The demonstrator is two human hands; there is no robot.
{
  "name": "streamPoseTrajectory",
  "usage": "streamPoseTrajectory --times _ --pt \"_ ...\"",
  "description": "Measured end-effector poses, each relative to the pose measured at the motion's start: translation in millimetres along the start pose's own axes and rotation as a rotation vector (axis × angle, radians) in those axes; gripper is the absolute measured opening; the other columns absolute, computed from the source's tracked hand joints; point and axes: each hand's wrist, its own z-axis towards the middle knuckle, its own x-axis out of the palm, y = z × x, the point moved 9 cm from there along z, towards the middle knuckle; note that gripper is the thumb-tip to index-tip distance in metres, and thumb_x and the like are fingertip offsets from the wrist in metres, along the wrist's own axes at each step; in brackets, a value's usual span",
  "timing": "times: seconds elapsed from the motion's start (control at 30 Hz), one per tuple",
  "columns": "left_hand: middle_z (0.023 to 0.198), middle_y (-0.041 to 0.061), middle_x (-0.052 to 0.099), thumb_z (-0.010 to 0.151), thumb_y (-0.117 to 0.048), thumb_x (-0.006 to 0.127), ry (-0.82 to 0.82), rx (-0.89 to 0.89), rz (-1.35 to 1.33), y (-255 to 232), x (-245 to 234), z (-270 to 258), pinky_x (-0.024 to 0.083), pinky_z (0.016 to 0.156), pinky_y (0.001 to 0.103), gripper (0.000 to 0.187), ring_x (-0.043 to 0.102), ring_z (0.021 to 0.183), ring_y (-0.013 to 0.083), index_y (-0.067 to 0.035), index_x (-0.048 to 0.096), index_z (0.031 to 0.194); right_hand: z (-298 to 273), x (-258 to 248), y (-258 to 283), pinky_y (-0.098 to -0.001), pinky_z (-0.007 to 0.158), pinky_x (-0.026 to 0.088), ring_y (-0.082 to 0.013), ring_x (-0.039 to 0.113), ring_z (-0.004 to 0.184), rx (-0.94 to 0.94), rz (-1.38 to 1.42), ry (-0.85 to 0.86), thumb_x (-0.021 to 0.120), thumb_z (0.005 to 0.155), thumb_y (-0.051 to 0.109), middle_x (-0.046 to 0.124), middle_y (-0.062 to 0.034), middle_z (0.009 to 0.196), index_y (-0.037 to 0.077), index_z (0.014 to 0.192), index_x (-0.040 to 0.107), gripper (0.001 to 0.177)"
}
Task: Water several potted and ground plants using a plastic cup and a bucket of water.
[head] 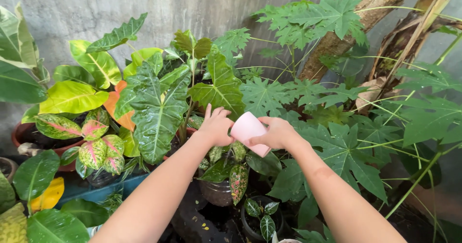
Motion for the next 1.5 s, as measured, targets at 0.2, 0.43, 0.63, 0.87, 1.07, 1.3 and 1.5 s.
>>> streamPoseTrajectory --times 0.2,0.43,0.63,0.87,1.07,1.3,1.5 --pt "0.153 0.009 0.047 0.081 -0.037 0.074 0.000 -0.021 0.005 4.3 1.5 6.7 0.002 0.125 0.063 0.044 0.030 0.150 0.0313 -0.019 0.073 0.121 3.2 -8.7 12.1 -0.0391 0.095 0.057 -0.0281 0.074 0.105 -0.042 -0.035 -0.076 0.086 0.053 0.054 0.075 -0.0127 0.120 0.020 0.138 0.064 0.094" --pt "0.152 0.015 0.046 0.088 -0.049 0.067 0.042 -0.043 -0.038 -2.5 2.5 5.0 0.000 0.124 0.064 0.038 0.028 0.150 0.0338 -0.025 0.076 0.116 6.5 -22.3 5.8 -0.0418 0.095 0.054 -0.0319 0.066 0.109 -0.070 -0.161 -0.194 0.084 0.056 0.065 0.072 -0.0193 0.116 0.020 0.137 0.066 0.094" --pt "0.151 0.015 0.048 0.087 -0.051 0.065 0.039 -0.036 -0.084 -11.4 3.3 2.7 -0.003 0.124 0.064 0.035 0.027 0.151 0.0345 -0.029 0.079 0.111 -10.2 -26.9 2.3 -0.0390 0.088 0.057 -0.0277 0.073 0.097 0.002 -0.060 -0.159 0.081 0.057 0.070 0.074 -0.0178 0.111 0.012 0.137 0.066 0.100" --pt "0.138 0.013 0.062 0.088 -0.051 0.063 -0.086 -0.014 -0.257 -7.3 -0.4 5.4 0.009 0.123 0.064 0.044 0.045 0.140 0.0339 -0.025 0.074 0.122 -29.5 -7.0 -19.5 -0.0354 0.064 0.062 -0.0208 0.077 0.088 0.178 0.368 -0.076 0.079 0.061 0.065 0.075 -0.0114 0.111 0.010 0.144 0.054 0.103" --pt "0.135 0.011 0.067 0.084 -0.049 0.066 -0.139 0.012 -0.520 -19.6 -21.5 -13.5 0.017 0.123 0.057 0.057 0.057 0.131 0.0312 -0.018 0.068 0.133 -60.5 -13.4 -9.9 -0.0355 0.070 0.063 -0.0196 0.074 0.095 0.112 0.616 -0.116 0.083 0.068 0.050 0.072 -0.0108 0.117 0.010 0.148 0.044 0.097" --pt "0.141 0.012 0.064 0.079 -0.044 0.076 -0.157 0.058 -0.722 -39.1 -51.1 -58.6 0.045 0.113 0.041 0.071 0.059 0.134 0.0262 -0.008 0.063 0.139 -109.2 -24.3 5.4 -0.0365 0.072 0.059 -0.0213 0.073 0.095 0.059 0.699 -0.187 0.085 0.071 0.039 0.073 -0.0129 0.116 0.010 0.148 0.042 0.093" --pt "0.141 0.019 0.063 0.082 -0.036 0.078 -0.090 0.152 -1.075 -64.6 -66.2 -101.5 0.048 0.108 0.041 0.079 0.059 0.133 0.0253 0.000 0.050 0.148 -166.2 -26.3 23.2 -0.0381 0.078 0.056 -0.0228 0.070 0.103 0.066 0.781 -0.217 0.086 0.070 0.037 0.071 -0.0128 0.120 0.010 0.146 0.045 0.090"
